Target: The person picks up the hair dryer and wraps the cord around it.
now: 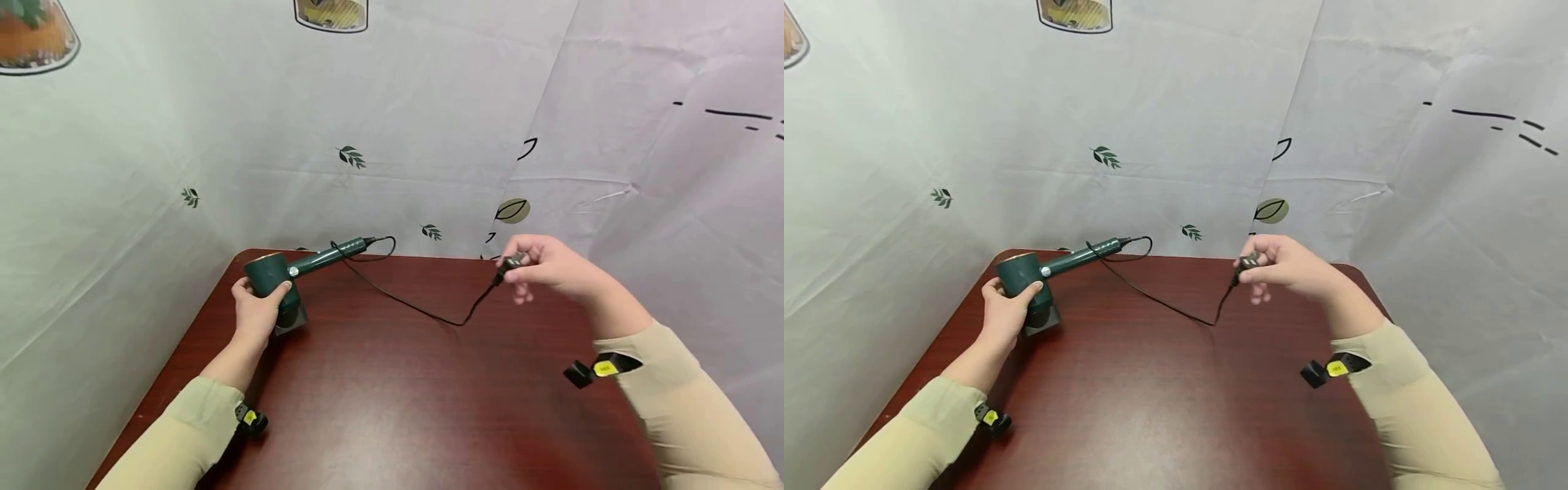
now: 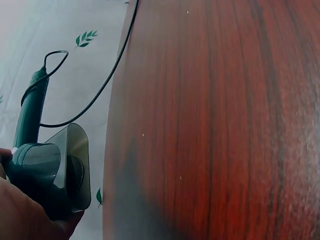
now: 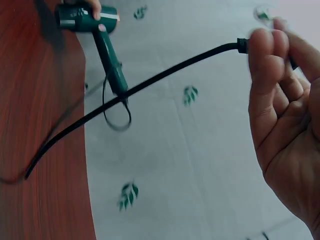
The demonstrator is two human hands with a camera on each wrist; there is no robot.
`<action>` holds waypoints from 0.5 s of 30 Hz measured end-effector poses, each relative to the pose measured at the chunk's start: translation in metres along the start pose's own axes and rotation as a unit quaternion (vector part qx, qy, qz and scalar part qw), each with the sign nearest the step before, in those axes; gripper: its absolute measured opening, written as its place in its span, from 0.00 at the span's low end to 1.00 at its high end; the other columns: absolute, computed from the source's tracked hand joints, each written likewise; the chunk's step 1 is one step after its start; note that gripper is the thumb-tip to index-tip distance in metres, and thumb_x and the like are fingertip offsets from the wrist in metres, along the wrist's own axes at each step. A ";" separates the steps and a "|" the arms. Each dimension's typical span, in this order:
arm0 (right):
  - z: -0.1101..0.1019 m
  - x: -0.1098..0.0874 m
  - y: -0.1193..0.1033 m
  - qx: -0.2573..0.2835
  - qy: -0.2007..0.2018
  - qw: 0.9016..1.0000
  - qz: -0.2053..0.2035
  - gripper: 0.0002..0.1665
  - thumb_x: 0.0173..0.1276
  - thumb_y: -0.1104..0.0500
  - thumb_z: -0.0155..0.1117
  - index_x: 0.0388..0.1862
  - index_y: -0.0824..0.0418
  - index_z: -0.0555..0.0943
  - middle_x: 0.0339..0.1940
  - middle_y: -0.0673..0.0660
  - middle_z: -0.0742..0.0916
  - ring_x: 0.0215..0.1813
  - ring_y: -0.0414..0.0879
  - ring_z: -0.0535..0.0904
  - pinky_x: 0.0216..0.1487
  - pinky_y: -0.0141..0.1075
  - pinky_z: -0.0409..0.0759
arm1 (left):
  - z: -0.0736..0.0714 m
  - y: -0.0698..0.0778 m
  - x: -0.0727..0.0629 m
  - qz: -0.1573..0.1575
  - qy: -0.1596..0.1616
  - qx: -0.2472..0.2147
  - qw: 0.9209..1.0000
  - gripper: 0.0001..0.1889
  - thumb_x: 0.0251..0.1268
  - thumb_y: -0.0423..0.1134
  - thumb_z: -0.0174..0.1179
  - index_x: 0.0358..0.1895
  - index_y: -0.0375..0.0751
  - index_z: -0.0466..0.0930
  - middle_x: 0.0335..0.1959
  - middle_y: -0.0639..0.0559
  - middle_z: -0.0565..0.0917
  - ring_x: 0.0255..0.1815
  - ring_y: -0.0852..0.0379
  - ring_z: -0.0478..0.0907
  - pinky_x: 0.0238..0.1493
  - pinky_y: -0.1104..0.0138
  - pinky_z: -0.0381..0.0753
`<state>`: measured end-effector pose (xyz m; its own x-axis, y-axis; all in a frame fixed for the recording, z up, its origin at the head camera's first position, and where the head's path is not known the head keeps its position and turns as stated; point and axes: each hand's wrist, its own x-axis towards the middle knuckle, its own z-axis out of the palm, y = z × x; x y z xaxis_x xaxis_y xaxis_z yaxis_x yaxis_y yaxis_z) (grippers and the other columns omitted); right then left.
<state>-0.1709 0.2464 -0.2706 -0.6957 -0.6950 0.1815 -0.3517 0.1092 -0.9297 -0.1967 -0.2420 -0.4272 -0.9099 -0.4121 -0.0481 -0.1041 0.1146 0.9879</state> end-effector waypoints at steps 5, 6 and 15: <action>0.019 0.029 -0.005 -0.034 -0.010 0.999 0.027 0.06 0.69 0.71 0.61 0.43 0.66 0.76 0.21 0.61 0.83 0.24 0.57 0.83 0.25 0.44 0.81 | 0.008 0.003 -0.005 0.011 -0.016 0.022 1.000 0.50 0.59 0.54 0.69 0.74 0.45 0.42 0.69 0.36 0.61 0.66 0.40 0.66 0.65 0.46 0.68; 0.023 0.035 -0.005 -0.036 -0.013 0.999 0.026 0.06 0.69 0.70 0.61 0.43 0.67 0.76 0.21 0.62 0.83 0.23 0.57 0.83 0.25 0.44 0.81 | 0.009 0.004 -0.006 0.013 -0.020 0.026 0.999 0.50 0.60 0.54 0.69 0.74 0.44 0.42 0.69 0.36 0.61 0.66 0.40 0.66 0.65 0.46 0.68; 0.051 0.081 -0.005 -0.071 -0.036 0.997 -0.012 0.03 0.69 0.66 0.64 0.41 0.63 0.80 0.25 0.64 0.81 0.22 0.55 0.77 0.28 0.47 0.80 | 0.021 0.011 -0.016 0.012 -0.069 0.054 0.996 0.51 0.60 0.55 0.68 0.75 0.44 0.40 0.69 0.35 0.59 0.66 0.38 0.65 0.64 0.44 0.68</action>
<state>-0.1933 0.1530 -0.2676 -0.6411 -0.7473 0.1744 -0.4558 0.1881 -0.8700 -0.1916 -0.2155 -0.4184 -0.9584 -0.2808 -0.0510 -0.1169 0.2232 0.9678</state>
